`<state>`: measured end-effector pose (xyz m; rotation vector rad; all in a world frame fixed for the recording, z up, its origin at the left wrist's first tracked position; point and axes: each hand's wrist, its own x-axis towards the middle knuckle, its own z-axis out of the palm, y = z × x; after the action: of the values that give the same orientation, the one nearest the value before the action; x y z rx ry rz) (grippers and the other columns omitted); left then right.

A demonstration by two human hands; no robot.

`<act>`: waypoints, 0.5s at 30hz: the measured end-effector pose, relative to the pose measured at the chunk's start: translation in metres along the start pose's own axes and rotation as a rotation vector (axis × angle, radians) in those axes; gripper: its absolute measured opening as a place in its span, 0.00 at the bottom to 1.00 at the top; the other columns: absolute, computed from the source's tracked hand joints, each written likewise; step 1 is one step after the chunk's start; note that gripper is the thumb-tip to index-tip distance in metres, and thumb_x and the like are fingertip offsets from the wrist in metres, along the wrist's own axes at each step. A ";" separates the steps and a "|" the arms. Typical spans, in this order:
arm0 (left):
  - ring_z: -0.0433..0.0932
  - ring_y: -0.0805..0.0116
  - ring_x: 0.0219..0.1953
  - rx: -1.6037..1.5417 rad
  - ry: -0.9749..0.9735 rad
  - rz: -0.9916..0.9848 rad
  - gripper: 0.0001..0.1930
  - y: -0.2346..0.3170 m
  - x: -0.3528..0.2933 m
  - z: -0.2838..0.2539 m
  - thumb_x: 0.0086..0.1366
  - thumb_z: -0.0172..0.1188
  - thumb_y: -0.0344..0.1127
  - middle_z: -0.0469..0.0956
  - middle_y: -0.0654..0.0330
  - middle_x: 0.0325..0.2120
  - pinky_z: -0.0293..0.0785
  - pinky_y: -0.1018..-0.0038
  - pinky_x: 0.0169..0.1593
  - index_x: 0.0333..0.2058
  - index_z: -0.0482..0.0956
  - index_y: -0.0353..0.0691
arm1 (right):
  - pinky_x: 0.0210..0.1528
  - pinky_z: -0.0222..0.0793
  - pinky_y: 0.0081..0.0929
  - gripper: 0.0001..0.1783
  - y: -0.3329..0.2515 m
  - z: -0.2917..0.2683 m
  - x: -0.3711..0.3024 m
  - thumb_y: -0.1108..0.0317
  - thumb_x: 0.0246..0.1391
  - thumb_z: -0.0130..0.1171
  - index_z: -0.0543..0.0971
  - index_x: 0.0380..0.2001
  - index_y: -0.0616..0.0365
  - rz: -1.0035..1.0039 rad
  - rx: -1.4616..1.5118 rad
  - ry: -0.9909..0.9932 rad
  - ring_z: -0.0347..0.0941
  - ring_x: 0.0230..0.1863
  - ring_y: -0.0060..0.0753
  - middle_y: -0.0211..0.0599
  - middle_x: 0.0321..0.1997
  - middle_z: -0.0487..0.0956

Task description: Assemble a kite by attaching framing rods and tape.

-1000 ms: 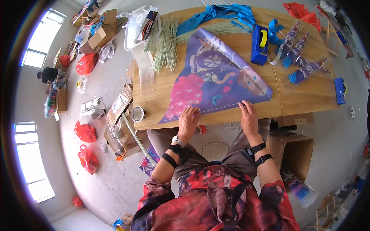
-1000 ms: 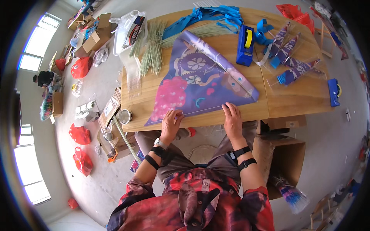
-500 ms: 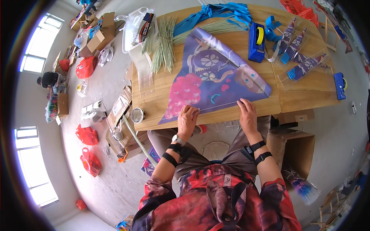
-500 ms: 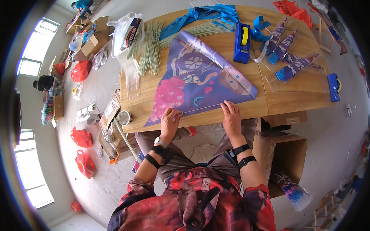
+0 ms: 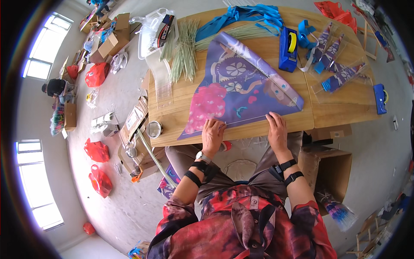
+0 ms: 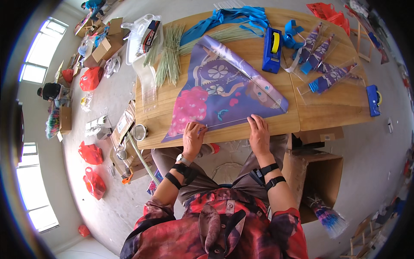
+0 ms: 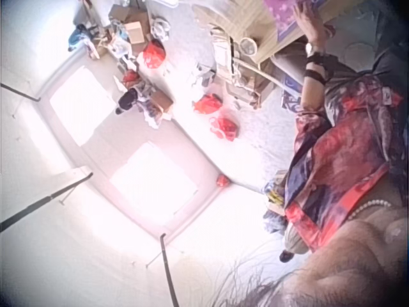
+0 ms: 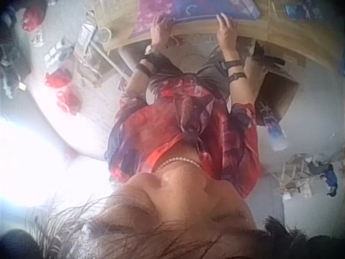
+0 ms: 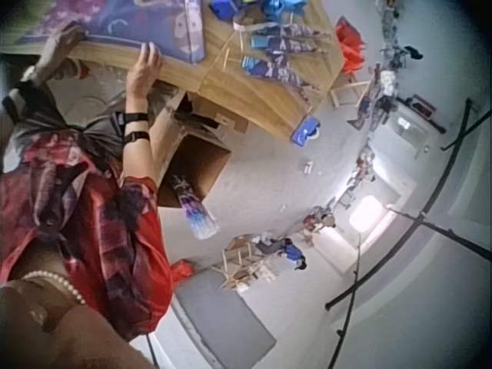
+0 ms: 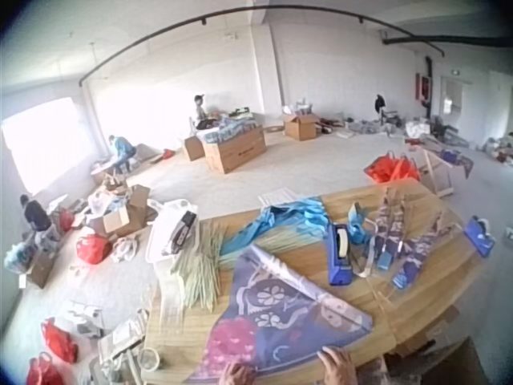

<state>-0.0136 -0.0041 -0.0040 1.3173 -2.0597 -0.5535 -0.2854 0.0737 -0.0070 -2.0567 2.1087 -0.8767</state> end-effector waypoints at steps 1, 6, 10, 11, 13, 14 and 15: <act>0.77 0.52 0.41 0.015 0.007 0.016 0.06 0.002 0.000 0.001 0.57 0.69 0.29 0.78 0.56 0.34 0.73 0.60 0.45 0.34 0.82 0.39 | 0.64 0.65 0.43 0.20 0.000 0.000 0.000 0.80 0.56 0.55 0.78 0.53 0.62 0.001 -0.001 0.002 0.70 0.63 0.47 0.43 0.59 0.75; 0.75 0.53 0.42 0.044 0.025 0.032 0.07 -0.001 -0.004 0.003 0.57 0.70 0.30 0.77 0.57 0.36 0.72 0.60 0.47 0.35 0.82 0.40 | 0.64 0.65 0.43 0.21 -0.002 0.000 0.001 0.80 0.56 0.55 0.78 0.53 0.62 -0.021 -0.007 0.004 0.70 0.63 0.47 0.42 0.59 0.75; 0.73 0.51 0.47 0.090 0.032 -0.024 0.12 0.001 -0.013 -0.001 0.58 0.69 0.31 0.75 0.55 0.42 0.69 0.58 0.52 0.41 0.81 0.41 | 0.65 0.65 0.42 0.22 -0.005 0.000 0.000 0.81 0.55 0.55 0.77 0.55 0.62 -0.024 -0.009 0.001 0.69 0.63 0.48 0.42 0.60 0.75; 0.72 0.51 0.49 0.106 0.028 -0.048 0.14 0.001 -0.017 -0.004 0.58 0.69 0.31 0.75 0.55 0.44 0.67 0.57 0.54 0.44 0.81 0.42 | 0.66 0.65 0.43 0.22 -0.005 -0.001 0.000 0.81 0.56 0.55 0.77 0.55 0.62 -0.020 -0.010 -0.001 0.69 0.64 0.48 0.42 0.60 0.74; 0.71 0.50 0.52 0.131 0.063 -0.053 0.17 0.004 -0.025 -0.012 0.59 0.68 0.31 0.74 0.54 0.46 0.66 0.56 0.56 0.47 0.80 0.42 | 0.66 0.65 0.43 0.22 -0.004 -0.001 -0.002 0.81 0.56 0.55 0.76 0.56 0.61 -0.014 -0.012 -0.012 0.68 0.64 0.47 0.42 0.60 0.74; 0.70 0.49 0.54 0.150 0.093 -0.052 0.19 0.005 -0.031 -0.016 0.59 0.68 0.31 0.74 0.53 0.49 0.65 0.55 0.58 0.51 0.79 0.41 | 0.66 0.65 0.43 0.22 -0.003 0.000 -0.003 0.81 0.57 0.55 0.76 0.56 0.61 0.000 -0.020 -0.021 0.68 0.64 0.47 0.42 0.61 0.74; 0.67 0.46 0.59 0.151 0.079 -0.109 0.23 0.000 -0.041 -0.020 0.62 0.65 0.32 0.72 0.50 0.55 0.61 0.53 0.63 0.57 0.75 0.40 | 0.67 0.65 0.43 0.23 -0.003 -0.002 -0.002 0.81 0.58 0.54 0.76 0.57 0.60 -0.007 -0.027 -0.027 0.67 0.65 0.47 0.42 0.61 0.73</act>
<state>0.0134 0.0323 -0.0008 1.5210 -2.0064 -0.3925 -0.2832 0.0768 -0.0049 -2.0778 2.1127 -0.8203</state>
